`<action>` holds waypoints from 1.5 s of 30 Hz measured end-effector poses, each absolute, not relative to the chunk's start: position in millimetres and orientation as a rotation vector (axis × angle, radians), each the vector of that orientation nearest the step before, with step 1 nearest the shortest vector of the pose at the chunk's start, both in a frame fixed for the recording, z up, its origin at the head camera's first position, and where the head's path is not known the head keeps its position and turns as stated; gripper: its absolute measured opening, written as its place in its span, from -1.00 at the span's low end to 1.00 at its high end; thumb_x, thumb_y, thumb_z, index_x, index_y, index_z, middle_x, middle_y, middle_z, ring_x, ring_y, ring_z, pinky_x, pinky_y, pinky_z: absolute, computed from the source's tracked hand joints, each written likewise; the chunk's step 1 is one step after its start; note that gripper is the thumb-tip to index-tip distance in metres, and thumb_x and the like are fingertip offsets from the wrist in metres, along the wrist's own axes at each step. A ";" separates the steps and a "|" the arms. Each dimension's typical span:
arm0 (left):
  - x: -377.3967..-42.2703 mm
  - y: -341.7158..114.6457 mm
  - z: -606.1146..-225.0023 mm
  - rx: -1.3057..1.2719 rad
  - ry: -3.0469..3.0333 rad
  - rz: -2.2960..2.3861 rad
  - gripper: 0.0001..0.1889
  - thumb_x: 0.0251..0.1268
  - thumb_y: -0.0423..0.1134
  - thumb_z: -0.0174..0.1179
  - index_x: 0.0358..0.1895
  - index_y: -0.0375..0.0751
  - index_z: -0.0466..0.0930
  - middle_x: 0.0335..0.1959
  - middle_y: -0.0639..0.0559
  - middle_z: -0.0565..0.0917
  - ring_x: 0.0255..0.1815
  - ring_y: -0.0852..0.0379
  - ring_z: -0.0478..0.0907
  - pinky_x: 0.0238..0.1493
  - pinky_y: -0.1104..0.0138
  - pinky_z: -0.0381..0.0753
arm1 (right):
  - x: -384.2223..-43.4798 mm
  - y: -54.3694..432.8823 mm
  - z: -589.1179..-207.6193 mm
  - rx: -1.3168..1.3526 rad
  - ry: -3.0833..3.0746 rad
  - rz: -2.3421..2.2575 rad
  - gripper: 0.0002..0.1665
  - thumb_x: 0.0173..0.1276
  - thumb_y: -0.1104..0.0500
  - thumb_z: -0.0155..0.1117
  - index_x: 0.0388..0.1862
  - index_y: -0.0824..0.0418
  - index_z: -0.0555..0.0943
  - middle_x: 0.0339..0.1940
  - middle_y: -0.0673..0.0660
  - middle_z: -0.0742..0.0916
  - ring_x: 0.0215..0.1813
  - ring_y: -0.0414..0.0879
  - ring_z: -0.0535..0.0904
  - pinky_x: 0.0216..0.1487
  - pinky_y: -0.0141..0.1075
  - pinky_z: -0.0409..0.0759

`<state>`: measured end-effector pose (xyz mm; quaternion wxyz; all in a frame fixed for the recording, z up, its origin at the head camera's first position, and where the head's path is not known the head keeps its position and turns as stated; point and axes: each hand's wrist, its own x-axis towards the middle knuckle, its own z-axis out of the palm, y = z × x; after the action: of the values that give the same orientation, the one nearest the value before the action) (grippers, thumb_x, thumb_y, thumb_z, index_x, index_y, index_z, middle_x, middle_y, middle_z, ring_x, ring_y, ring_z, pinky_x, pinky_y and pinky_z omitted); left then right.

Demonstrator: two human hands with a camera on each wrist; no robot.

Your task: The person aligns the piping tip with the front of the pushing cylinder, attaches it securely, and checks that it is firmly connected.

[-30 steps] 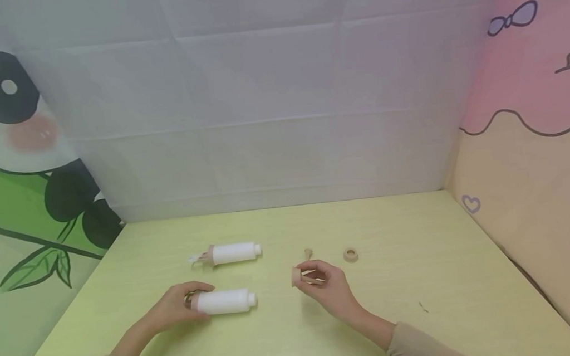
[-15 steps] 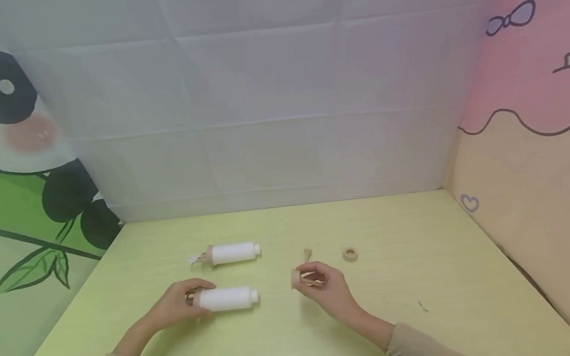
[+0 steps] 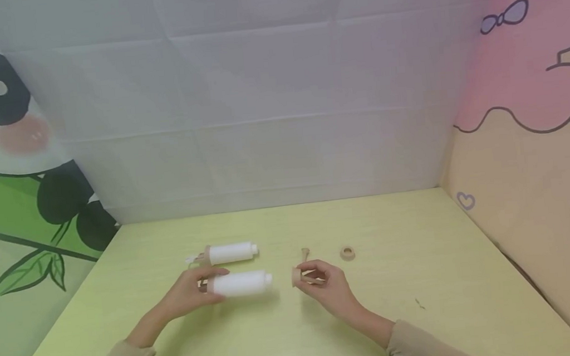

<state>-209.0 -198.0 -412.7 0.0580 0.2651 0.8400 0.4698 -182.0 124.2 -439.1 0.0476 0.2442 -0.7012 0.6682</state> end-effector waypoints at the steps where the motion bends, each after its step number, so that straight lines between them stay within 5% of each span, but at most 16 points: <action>1: -211.4 -196.8 -416.0 0.818 2.537 1.441 -0.53 -0.11 -0.42 0.38 -0.03 -0.43 0.51 0.00 -0.34 0.46 -0.03 -0.25 0.48 -0.15 0.32 0.61 | -182.3 124.2 -439.2 0.745 -2.139 2.040 -0.68 0.17 0.34 0.27 -0.10 0.44 0.52 -0.16 0.36 0.59 -0.20 -0.10 0.60 -0.10 -0.35 0.59; 45: -201.7 -160.1 -402.3 0.978 2.527 1.500 -0.57 -0.15 -0.44 0.39 -0.08 -0.31 0.56 -0.07 -0.18 0.56 -0.08 -0.10 0.51 -0.17 0.38 0.60 | -183.2 123.0 -431.6 0.799 -2.222 1.950 -0.68 0.13 0.39 0.29 -0.10 0.38 0.54 -0.16 0.34 0.65 -0.19 -0.17 0.64 -0.19 -0.28 0.63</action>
<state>-201.7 -160.1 -402.3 0.0223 0.3156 0.8157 0.4842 -183.2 123.0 -431.6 0.0398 0.2608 -0.7250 0.6363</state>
